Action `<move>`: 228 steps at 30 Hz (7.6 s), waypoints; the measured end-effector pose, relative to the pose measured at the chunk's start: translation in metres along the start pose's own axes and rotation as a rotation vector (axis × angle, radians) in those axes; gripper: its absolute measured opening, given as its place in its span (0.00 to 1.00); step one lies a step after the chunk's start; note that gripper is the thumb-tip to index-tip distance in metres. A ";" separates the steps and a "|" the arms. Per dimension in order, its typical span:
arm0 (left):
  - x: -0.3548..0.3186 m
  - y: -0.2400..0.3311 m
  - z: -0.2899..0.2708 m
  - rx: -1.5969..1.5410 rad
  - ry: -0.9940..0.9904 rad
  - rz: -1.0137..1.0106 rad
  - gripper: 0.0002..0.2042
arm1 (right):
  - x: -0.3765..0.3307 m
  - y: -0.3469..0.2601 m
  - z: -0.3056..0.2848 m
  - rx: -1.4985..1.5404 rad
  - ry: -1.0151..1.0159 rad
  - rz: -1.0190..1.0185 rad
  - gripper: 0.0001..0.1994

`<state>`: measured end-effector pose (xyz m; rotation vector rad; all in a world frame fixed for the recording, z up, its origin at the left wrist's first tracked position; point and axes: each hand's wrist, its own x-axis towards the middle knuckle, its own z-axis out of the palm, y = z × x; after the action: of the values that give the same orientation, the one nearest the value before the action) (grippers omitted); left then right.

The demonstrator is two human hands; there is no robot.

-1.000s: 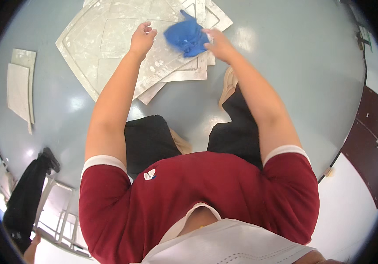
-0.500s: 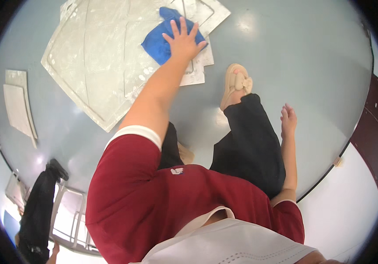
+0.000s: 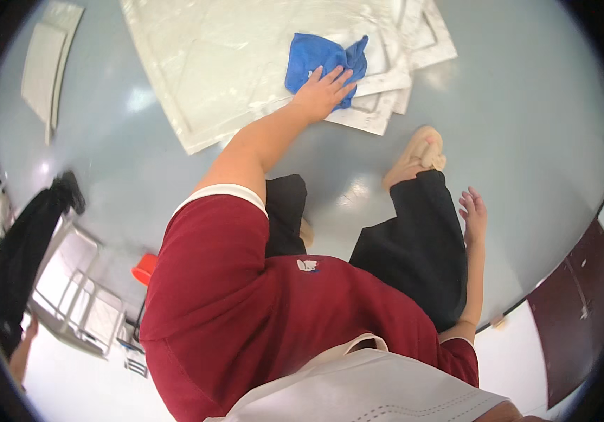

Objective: Cleaning and wiping down square air filters with a blue cloth.

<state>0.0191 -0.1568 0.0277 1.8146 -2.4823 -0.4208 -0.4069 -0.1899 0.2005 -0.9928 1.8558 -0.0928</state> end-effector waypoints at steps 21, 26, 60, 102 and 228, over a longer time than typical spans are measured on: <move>-0.449 -0.184 -0.031 0.225 0.452 -1.637 0.20 | 0.042 -0.108 0.018 -0.690 -0.085 -0.283 0.18; -0.298 -0.211 -0.115 0.129 0.960 -1.245 0.17 | 0.038 -0.098 0.010 -0.616 -0.016 -0.302 0.16; 0.119 -0.078 -0.003 -0.048 0.280 -0.391 0.23 | 0.011 0.047 -0.043 -0.289 -0.063 0.047 0.17; -0.326 -0.191 -0.005 -0.078 0.325 -1.484 0.19 | 0.034 0.006 -0.033 -0.680 -0.179 -0.207 0.17; -0.166 -0.141 -0.122 -0.846 0.484 -0.996 0.25 | 0.079 -0.341 0.525 -0.478 -0.852 -1.048 0.27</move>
<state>0.2252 -0.0643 0.1329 2.1618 -0.7425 -0.7587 0.1947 -0.2858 0.0348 -1.8822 0.4608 0.1435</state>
